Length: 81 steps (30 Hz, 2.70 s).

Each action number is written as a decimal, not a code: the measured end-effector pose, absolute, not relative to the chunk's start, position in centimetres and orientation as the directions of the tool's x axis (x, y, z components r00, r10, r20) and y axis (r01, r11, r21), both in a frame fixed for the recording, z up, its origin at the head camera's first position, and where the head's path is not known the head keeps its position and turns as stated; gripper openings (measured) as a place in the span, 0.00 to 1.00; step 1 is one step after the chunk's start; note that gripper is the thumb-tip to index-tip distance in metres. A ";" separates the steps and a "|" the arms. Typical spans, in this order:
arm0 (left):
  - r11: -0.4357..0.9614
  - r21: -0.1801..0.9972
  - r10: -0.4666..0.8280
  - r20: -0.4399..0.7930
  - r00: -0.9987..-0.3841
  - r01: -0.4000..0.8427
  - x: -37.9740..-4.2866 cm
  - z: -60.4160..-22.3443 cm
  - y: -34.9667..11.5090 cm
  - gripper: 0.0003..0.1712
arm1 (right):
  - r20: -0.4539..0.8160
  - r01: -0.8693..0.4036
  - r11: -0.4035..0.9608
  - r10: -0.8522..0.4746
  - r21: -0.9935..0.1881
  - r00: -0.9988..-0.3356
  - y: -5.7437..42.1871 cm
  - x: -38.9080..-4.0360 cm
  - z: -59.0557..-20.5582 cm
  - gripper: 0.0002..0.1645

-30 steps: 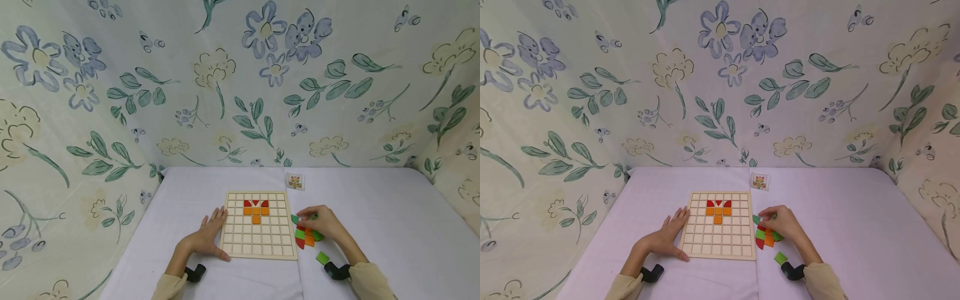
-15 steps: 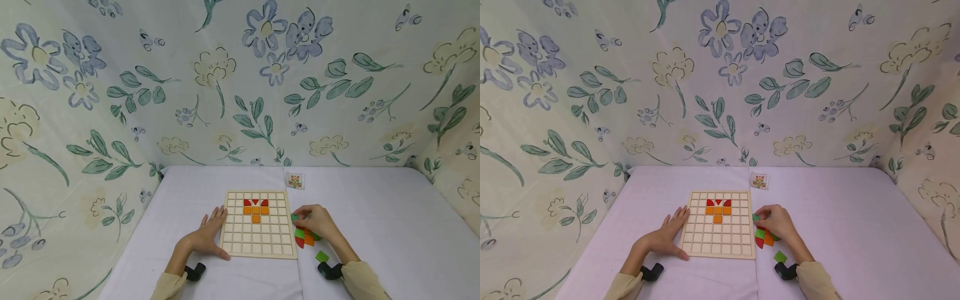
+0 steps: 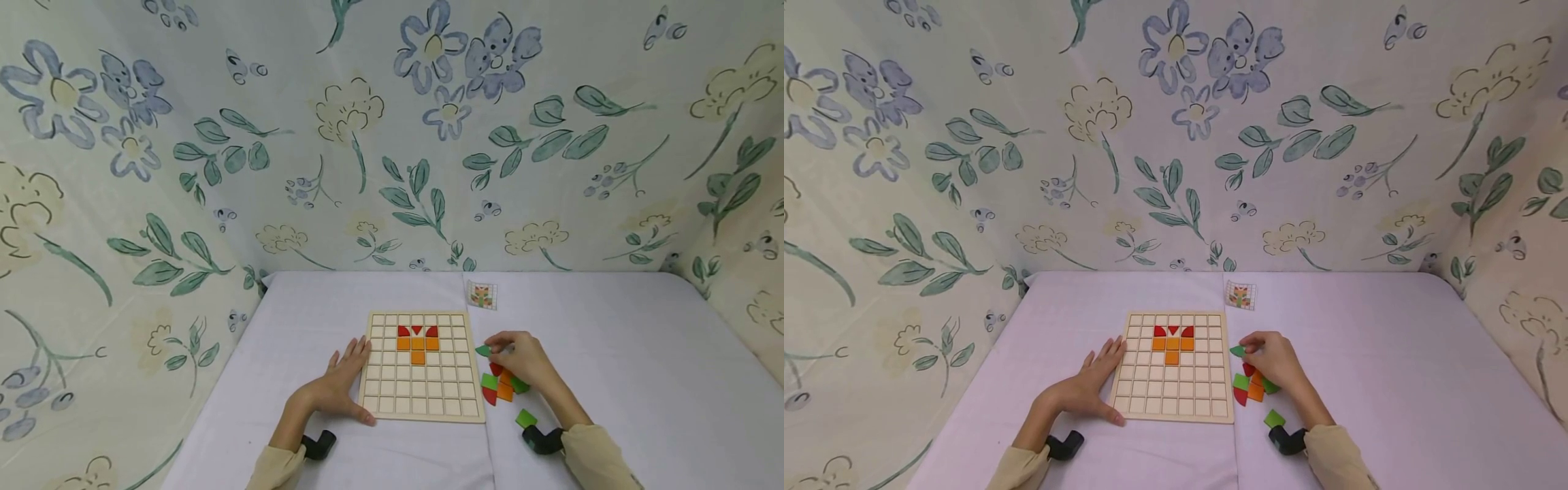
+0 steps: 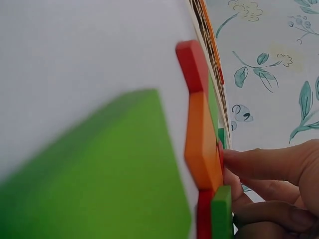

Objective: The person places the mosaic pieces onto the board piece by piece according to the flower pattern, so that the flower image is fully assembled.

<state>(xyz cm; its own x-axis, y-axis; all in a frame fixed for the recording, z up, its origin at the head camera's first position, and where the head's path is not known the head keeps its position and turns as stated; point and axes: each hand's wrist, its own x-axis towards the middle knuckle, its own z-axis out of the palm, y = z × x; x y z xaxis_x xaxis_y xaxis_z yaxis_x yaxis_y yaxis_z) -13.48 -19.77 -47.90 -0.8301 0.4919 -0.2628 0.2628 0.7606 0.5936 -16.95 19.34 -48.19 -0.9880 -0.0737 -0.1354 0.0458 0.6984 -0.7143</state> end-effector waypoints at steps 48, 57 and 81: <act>0.758 0.599 0.492 -0.268 -0.828 0.257 -13.6 -48.1 -19.8 0.84 | -0.148 -0.064 0.548 -0.333 -0.834 -0.931 15.3 -18.1 -47.7 0.12; 0.762 0.594 0.488 -0.264 -0.832 0.259 -13.6 -48.2 -19.9 0.84 | -0.113 -0.121 0.533 -0.385 -0.837 -0.916 13.6 -18.5 -48.4 0.11; 0.764 0.594 0.480 -0.262 -0.837 0.252 -13.5 -48.1 -19.8 0.84 | -0.050 -0.207 0.531 -0.429 -0.822 -0.902 13.0 -18.8 -48.3 0.11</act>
<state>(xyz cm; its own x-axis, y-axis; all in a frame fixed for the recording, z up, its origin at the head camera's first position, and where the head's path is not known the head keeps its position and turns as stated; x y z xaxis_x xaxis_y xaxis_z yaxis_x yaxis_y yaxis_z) -13.50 -19.76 -48.11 -0.8372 0.4801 -0.2619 0.2520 0.7637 0.5944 -18.77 12.99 -48.33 -0.9019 -0.4289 -0.0500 -0.2067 0.5305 -0.8221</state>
